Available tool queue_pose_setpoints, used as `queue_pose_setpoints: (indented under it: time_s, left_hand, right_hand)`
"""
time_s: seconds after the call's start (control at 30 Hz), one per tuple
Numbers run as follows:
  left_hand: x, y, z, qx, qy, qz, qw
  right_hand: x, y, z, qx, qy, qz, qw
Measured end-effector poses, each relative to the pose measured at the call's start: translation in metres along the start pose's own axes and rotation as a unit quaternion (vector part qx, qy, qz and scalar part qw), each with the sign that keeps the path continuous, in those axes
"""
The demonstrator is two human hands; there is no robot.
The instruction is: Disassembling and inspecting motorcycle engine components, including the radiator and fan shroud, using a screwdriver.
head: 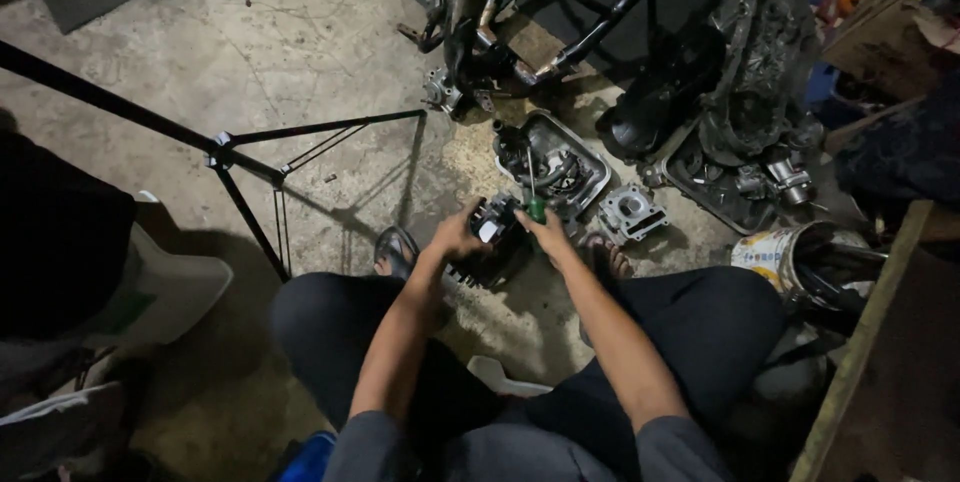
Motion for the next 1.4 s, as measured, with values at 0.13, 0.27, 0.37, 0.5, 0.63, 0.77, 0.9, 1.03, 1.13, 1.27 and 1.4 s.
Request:
queue_pose_setpoints:
  time_s: [0.13, 0.27, 0.37, 0.5, 0.63, 0.77, 0.9, 1.03, 1.13, 1.27, 1.4]
  left_hand:
    - [0.014, -0.01, -0.008, -0.006, -0.017, -0.021, 1.0]
    - [0.031, -0.035, -0.019, -0.022, -0.001, 0.039, 0.999]
    - [0.028, -0.029, -0.019, -0.02, 0.006, 0.051, 0.999]
    - [0.008, 0.007, 0.001, -0.013, -0.024, 0.006, 1.0]
    - [0.004, 0.017, -0.005, -0.04, 0.003, -0.057, 0.998]
    - [0.004, 0.006, -0.012, -0.075, 0.016, -0.045, 0.996]
    - [-0.003, 0.004, -0.008, -0.056, 0.031, -0.032, 0.997]
    - [0.009, -0.02, -0.024, -0.058, 0.056, -0.001, 0.997]
    - [0.009, -0.025, -0.023, -0.064, 0.07, 0.016, 0.995]
    - [0.013, -0.037, -0.032, -0.053, 0.07, 0.046, 0.995]
    - [0.004, -0.015, -0.013, -0.056, 0.074, 0.049, 0.994]
  right_hand:
    - [0.0, -0.015, 0.032, -0.006, 0.017, -0.042, 0.999]
    - [0.008, 0.005, 0.013, -0.008, 0.038, -0.083, 0.996]
    - [0.006, 0.008, -0.001, 0.017, 0.029, -0.05, 0.998]
    - [0.002, 0.034, -0.014, 0.048, -0.002, 0.069, 0.996]
    - [-0.012, -0.009, 0.021, 0.035, 0.006, 0.109, 0.993]
    - [-0.032, -0.04, 0.04, 0.062, -0.016, 0.172, 0.983]
    - [-0.04, -0.055, 0.051, 0.057, -0.073, 0.219, 0.971]
    - [-0.038, -0.089, 0.08, 0.01, -0.145, 0.292, 0.945]
    - [-0.031, -0.117, 0.104, -0.011, -0.16, 0.293, 0.942]
    - [-0.024, -0.124, 0.105, -0.009, -0.145, 0.285, 0.948]
    - [-0.021, -0.122, 0.107, 0.007, -0.142, 0.293, 0.946]
Point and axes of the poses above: each hand's wrist, its own z-axis away from the middle knuckle, its own x-axis out of the palm, y = z × x, the point moved 2 cm from there along -z, towards the middle knuckle, and after that the axes turned 6 degrees about z, right-handed, at the moved point
